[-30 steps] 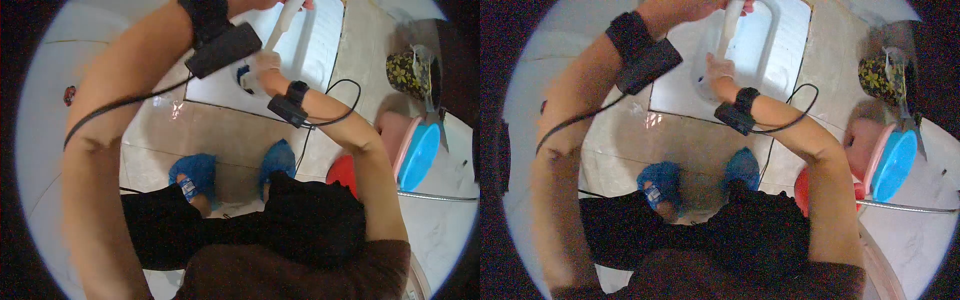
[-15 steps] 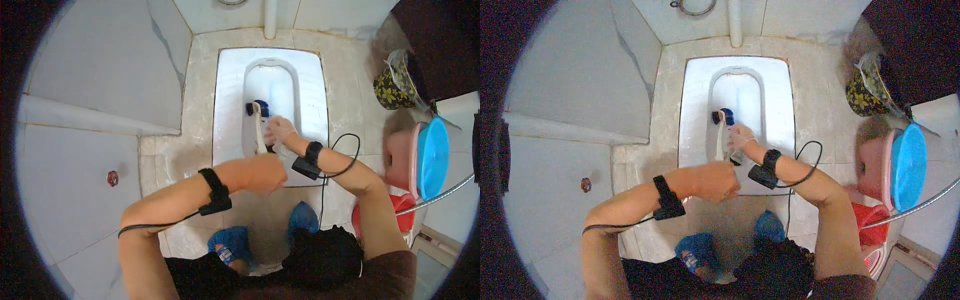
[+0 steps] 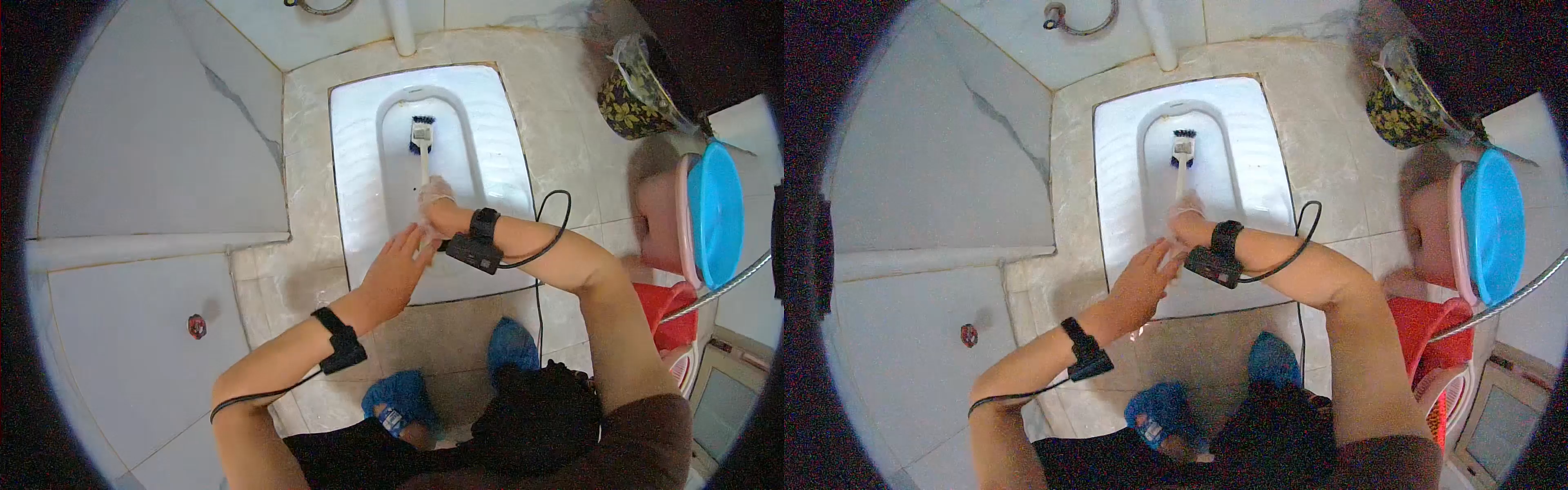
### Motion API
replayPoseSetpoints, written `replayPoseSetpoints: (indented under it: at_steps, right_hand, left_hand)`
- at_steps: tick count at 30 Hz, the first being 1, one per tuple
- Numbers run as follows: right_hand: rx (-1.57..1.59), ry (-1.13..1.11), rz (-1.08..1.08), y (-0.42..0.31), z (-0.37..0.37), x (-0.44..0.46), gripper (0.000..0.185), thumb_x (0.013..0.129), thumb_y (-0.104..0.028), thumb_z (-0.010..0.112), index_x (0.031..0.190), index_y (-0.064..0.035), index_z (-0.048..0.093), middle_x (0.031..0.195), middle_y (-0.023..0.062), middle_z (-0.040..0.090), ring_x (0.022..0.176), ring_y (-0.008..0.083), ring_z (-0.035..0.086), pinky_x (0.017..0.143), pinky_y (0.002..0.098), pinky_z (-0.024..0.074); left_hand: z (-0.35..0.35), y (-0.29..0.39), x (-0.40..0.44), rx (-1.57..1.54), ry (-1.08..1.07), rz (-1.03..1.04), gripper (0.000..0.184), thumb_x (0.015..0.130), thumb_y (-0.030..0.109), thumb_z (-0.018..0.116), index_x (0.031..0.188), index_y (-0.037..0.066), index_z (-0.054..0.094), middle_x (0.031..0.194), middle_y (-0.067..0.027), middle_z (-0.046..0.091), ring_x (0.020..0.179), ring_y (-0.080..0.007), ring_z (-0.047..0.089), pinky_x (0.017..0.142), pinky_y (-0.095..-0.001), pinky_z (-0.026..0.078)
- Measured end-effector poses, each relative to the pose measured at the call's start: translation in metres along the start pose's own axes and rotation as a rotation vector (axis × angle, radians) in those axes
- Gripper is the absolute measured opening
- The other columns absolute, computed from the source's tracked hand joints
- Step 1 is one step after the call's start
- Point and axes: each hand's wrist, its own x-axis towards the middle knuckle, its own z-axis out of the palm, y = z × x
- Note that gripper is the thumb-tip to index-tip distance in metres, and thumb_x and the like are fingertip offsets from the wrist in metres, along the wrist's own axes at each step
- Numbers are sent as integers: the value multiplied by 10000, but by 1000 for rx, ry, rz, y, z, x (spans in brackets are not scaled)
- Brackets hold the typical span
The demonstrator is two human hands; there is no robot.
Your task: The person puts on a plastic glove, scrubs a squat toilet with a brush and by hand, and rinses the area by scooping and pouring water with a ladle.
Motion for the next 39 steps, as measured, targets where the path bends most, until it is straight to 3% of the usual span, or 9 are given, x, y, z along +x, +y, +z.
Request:
replayPoseSetpoints:
  at_steps: [5, 7, 10, 12, 17, 28, 32, 34, 39]
  right_hand:
    - [374, 559, 469, 31, 52, 52, 183, 603, -117, 576, 769, -42, 565, 808, 153, 500, 832, 296, 513, 671, 368, 416]
    - [75, 249, 294, 18, -4, 41, 223, 630, -67, 561, 843, -11, 521, 813, 154, 511, 811, 275, 516, 651, 345, 425]
    - [761, 759, 382, 15, 49, 57, 198, 704, -88, 547, 877, -9, 492, 738, 112, 501, 698, 204, 527, 542, 319, 437]
    - [1505, 585, 444, -6, 31, 20, 205, 730, -112, 552, 896, -14, 483, 695, 71, 470, 622, 159, 511, 473, 297, 431]
    - [1760, 147, 600, -21, -18, -44, 164, 803, -200, 507, 844, -45, 471, 571, -6, 382, 499, 103, 458, 410, 268, 431]
    - [2138, 209, 764, 28, -23, 3, 137, 860, -255, 434, 772, -149, 431, 502, -24, 315, 356, 121, 302, 319, 289, 226]
    - [1564, 398, 307, 30, 45, -15, 199, 855, -311, 419, 732, -158, 452, 506, -56, 340, 338, 135, 313, 303, 302, 230]
    - [2125, -85, 830, 26, 11, -26, 228, 850, -324, 416, 702, -156, 462, 515, -73, 364, 325, 151, 331, 298, 326, 261]
    - [1481, 360, 304, 72, 62, 23, 168, 794, -285, 498, 747, -124, 516, 575, 8, 453, 517, 160, 483, 430, 361, 399]
  left_hand:
    - [27, 8, -14, -908, 56, -592, 717, 748, 97, 594, 1297, 12, 141, 1163, -171, 419, 1046, -297, 466, 873, -381, 387]
    - [41, -9, -5, -1570, -22, -792, 684, 773, 120, 576, 1291, 14, 142, 1122, -159, 453, 1032, -288, 478, 861, -384, 397]
    - [48, -18, 20, -1950, -183, -875, 489, 834, 242, 505, 1218, 18, 302, 1042, -142, 505, 972, -277, 508, 834, -396, 415]
    - [40, -15, 30, -2168, -387, -803, 459, 844, 321, 485, 1159, 5, 380, 997, -142, 508, 914, -260, 526, 804, -375, 433]
    - [64, 20, 39, -2269, -428, -902, 316, 870, 287, 425, 1065, 42, 466, 1062, -114, 516, 989, -242, 504, 857, -421, 405]
    - [125, 10, 92, -2107, 27, -721, 176, 869, 185, 382, 951, 77, 493, 886, -36, 548, 786, -155, 534, 634, -303, 458]
    - [96, 78, 95, -2193, 120, -937, 154, 851, 225, 453, 948, 118, 505, 851, -12, 561, 756, -143, 550, 656, -308, 471]
    - [113, 81, 95, -2084, 159, -831, 160, 844, 236, 469, 937, 110, 503, 865, -5, 554, 777, -138, 539, 689, -311, 466]
    - [132, 32, 106, -2173, 191, -902, 133, 841, 184, 474, 926, 85, 500, 864, -12, 543, 762, -141, 521, 667, -326, 457]
